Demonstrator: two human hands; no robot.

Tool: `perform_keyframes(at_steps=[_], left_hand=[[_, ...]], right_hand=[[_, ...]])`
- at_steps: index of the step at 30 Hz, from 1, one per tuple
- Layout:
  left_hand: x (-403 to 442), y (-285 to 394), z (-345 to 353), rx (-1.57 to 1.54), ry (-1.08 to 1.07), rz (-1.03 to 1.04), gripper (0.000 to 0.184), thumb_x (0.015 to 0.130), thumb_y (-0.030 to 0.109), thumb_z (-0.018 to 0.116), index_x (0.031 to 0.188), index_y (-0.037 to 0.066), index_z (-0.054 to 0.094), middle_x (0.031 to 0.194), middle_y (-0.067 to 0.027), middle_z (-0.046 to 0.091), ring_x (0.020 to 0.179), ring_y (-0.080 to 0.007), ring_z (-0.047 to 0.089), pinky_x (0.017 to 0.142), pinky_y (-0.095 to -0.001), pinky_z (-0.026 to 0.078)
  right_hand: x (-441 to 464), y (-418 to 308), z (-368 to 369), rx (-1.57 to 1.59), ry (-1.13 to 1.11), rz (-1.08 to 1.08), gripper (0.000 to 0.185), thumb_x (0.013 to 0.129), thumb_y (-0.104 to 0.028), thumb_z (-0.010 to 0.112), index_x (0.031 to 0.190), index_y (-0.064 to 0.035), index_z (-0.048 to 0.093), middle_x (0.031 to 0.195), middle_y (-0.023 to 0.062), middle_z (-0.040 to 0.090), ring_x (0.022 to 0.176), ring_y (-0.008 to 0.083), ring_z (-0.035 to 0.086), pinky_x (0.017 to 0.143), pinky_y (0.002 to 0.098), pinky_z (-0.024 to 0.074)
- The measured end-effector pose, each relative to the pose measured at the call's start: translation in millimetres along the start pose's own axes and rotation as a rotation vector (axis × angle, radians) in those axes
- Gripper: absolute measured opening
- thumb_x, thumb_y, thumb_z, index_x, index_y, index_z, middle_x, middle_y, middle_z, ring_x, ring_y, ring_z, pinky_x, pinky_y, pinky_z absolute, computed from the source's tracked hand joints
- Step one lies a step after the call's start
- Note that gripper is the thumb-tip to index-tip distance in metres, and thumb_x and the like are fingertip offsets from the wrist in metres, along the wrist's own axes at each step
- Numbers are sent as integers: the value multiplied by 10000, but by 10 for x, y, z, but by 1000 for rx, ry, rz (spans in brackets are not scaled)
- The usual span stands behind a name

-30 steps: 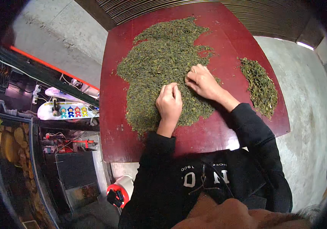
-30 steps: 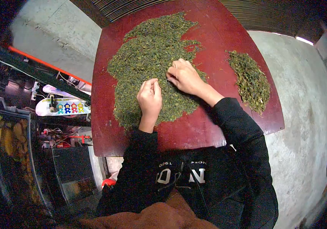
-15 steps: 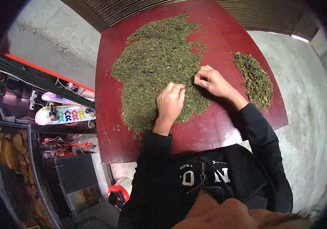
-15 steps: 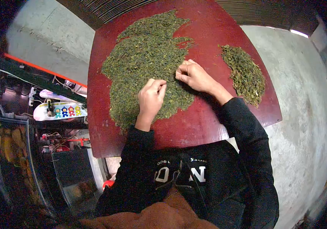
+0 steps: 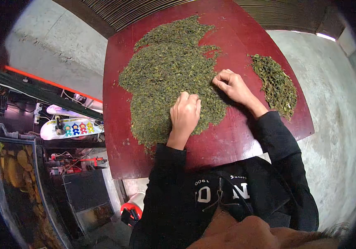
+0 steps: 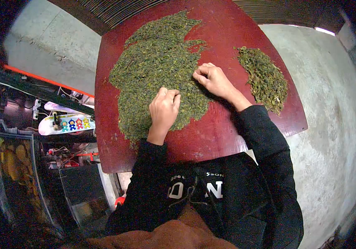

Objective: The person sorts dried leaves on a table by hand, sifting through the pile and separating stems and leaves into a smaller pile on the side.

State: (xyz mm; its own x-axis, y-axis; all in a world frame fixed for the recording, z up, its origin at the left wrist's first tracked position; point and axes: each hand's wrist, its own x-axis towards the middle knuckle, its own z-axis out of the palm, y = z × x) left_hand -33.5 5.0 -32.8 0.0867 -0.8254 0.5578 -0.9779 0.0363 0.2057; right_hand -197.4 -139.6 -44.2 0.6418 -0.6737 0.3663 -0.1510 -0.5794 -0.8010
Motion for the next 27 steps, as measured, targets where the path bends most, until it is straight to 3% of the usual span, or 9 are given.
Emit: perform_keyframes(at_steps=[12, 16, 27], left_hand=[[-22, -9, 44, 49, -46, -30, 116, 788, 58, 668, 902, 61, 651, 834, -99, 593, 643, -293, 590, 581, -402, 485], [-37, -37, 66, -32, -51, -37, 151, 822, 84, 631, 972, 65, 629, 863, -110, 559, 713, -306, 597, 588, -410, 487], [-16, -26, 50, -70, 26, -48, 125, 809, 64, 647, 933, 75, 650, 833, -91, 608, 647, -299, 597, 597, -394, 489]], right_hand=[[66, 35, 162, -212, -35, -254, 51, 835, -102, 646, 868, -64, 638, 809, 78, 588, 796, 256, 544, 791, 345, 458], [70, 40, 201, -310, -4, -341, 73, 806, -105, 659, 870, -75, 641, 833, 79, 570, 819, 267, 531, 806, 356, 454], [96, -1, 248, -412, -2, -400, 70, 794, -109, 654, 847, -73, 624, 839, 84, 541, 840, 273, 521, 789, 364, 455]])
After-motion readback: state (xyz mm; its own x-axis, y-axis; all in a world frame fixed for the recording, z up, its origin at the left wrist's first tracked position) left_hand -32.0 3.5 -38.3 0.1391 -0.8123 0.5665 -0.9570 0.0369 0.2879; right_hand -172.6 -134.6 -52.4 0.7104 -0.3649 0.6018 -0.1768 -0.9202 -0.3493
